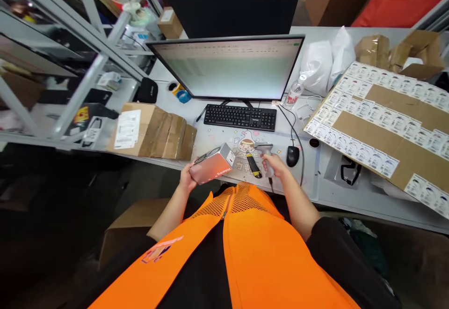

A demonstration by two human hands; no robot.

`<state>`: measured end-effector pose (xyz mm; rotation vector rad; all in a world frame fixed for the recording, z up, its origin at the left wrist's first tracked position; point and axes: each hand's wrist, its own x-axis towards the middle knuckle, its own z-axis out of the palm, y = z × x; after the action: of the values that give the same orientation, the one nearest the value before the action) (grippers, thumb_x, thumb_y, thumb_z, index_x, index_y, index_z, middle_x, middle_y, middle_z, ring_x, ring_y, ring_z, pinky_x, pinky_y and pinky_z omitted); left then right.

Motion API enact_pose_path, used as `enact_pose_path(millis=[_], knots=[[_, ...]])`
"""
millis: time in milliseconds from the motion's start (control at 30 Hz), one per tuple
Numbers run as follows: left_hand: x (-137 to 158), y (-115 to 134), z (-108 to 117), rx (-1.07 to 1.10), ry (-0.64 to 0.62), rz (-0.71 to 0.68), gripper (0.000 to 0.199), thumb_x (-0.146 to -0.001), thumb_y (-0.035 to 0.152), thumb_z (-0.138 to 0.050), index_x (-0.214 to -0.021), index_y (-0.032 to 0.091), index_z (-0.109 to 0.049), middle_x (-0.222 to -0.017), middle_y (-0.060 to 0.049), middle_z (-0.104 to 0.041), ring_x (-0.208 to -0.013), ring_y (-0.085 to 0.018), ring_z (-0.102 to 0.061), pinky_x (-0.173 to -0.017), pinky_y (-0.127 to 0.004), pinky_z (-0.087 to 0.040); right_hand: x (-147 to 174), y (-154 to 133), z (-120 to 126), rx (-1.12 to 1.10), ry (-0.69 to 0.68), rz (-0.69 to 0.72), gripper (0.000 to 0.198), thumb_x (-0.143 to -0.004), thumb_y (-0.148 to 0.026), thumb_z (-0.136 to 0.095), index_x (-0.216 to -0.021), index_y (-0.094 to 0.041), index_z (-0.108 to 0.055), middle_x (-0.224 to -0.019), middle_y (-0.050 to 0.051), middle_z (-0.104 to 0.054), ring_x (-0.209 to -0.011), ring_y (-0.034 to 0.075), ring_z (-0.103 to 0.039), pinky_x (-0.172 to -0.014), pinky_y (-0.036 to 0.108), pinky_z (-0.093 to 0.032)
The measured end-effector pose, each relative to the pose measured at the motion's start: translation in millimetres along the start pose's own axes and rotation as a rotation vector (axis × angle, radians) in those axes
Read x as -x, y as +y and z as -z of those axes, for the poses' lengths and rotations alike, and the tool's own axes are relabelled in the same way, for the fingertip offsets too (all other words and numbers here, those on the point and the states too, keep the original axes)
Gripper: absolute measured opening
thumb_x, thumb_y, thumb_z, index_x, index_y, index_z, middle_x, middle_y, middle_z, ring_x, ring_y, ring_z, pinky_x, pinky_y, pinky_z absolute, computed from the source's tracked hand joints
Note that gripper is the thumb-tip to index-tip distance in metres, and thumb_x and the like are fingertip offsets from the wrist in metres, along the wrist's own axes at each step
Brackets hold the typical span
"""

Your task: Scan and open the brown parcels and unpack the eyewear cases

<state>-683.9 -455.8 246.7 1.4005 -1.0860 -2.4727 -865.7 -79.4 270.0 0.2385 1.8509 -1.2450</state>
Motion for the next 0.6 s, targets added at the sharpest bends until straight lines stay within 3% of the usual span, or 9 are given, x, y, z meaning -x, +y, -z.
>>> enact_pose_path(millis=[67,100,200,267,367,500,600], knots=[[2.3,-0.9,1.0,-0.017,-0.008,0.01,0.081,-0.077,0.029,-0.074,-0.155,0.015,-0.059,-0.099,-0.008,-0.082,-0.078,-0.024,-0.077,-0.073,-0.034,-0.063,15.0,-11.0,23.8,-0.105,-0.322,0.062,0.051,-0.093,-0.061,-0.07,-0.114,-0.014,-0.07,-0.062,-0.003,-0.057,-0.051,0.015,-0.051,-0.05,0.025,-0.043],[4.0,-1.7,0.9,-0.021,-0.018,0.009,0.081,-0.077,0.028,-0.075,-0.155,0.014,-0.06,-0.099,-0.008,-0.082,-0.078,-0.024,-0.077,-0.072,-0.033,-0.063,21.9,-16.6,32.3,-0.111,-0.408,0.088,0.052,-0.089,-0.063,-0.074,-0.108,-0.015,-0.071,-0.058,-0.004,-0.056,-0.048,0.014,-0.049,-0.048,0.025,-0.041],[7.2,1.7,-3.3,-0.028,-0.039,-0.017,0.076,-0.075,0.027,-0.076,-0.148,0.014,-0.064,-0.098,-0.008,-0.083,-0.076,-0.023,-0.078,-0.07,-0.032,-0.063,39.3,-30.7,39.5,-0.058,-0.417,0.146,0.05,-0.082,-0.064,-0.082,-0.093,-0.017,-0.07,-0.055,-0.002,-0.058,-0.044,0.014,-0.05,-0.045,0.024,-0.041],[0.2,17.7,-13.3,-0.068,-0.085,-0.021,0.065,-0.076,0.03,-0.08,-0.139,0.018,-0.07,-0.098,-0.009,-0.083,-0.078,-0.026,-0.08,-0.069,-0.035,-0.064,46.1,-33.3,31.0,-0.013,-0.344,0.172,0.05,-0.082,-0.064,-0.082,-0.093,-0.016,-0.071,-0.054,-0.002,-0.058,-0.044,0.014,-0.05,-0.046,0.024,-0.043],[-28.0,72.0,-46.2,-0.19,-0.266,-0.047,0.042,-0.09,0.046,-0.082,-0.126,0.028,-0.076,-0.114,-0.014,-0.081,-0.099,-0.035,-0.081,-0.072,-0.046,-0.067,32.6,-22.7,11.1,0.092,-0.131,0.182,0.052,-0.084,-0.064,-0.076,-0.108,-0.018,-0.074,-0.061,0.0,-0.065,-0.052,0.018,-0.06,-0.052,0.028,-0.05],[-50.0,168.2,-98.1,-0.234,-0.413,-0.247,0.047,-0.1,0.063,-0.074,-0.134,0.031,-0.072,-0.132,-0.013,-0.074,-0.12,-0.034,-0.075,-0.088,-0.052,-0.068,-27.9,2.5,-6.5,0.377,0.194,0.312,0.032,-0.089,-0.051,-0.061,-0.102,-0.025,-0.076,-0.086,0.011,-0.078,-0.089,0.034,-0.081,-0.08,0.042,-0.064],[-42.3,219.8,-113.3,-0.252,-0.436,-0.361,0.046,-0.093,0.07,-0.073,-0.133,0.047,-0.073,-0.136,-0.012,-0.074,-0.121,-0.045,-0.076,-0.079,-0.065,-0.067,-66.1,28.6,-16.7,0.549,0.409,0.29,0.035,-0.085,-0.047,-0.053,-0.105,-0.03,-0.075,-0.097,0.014,-0.08,-0.11,0.042,-0.08,-0.094,0.051,-0.063]])
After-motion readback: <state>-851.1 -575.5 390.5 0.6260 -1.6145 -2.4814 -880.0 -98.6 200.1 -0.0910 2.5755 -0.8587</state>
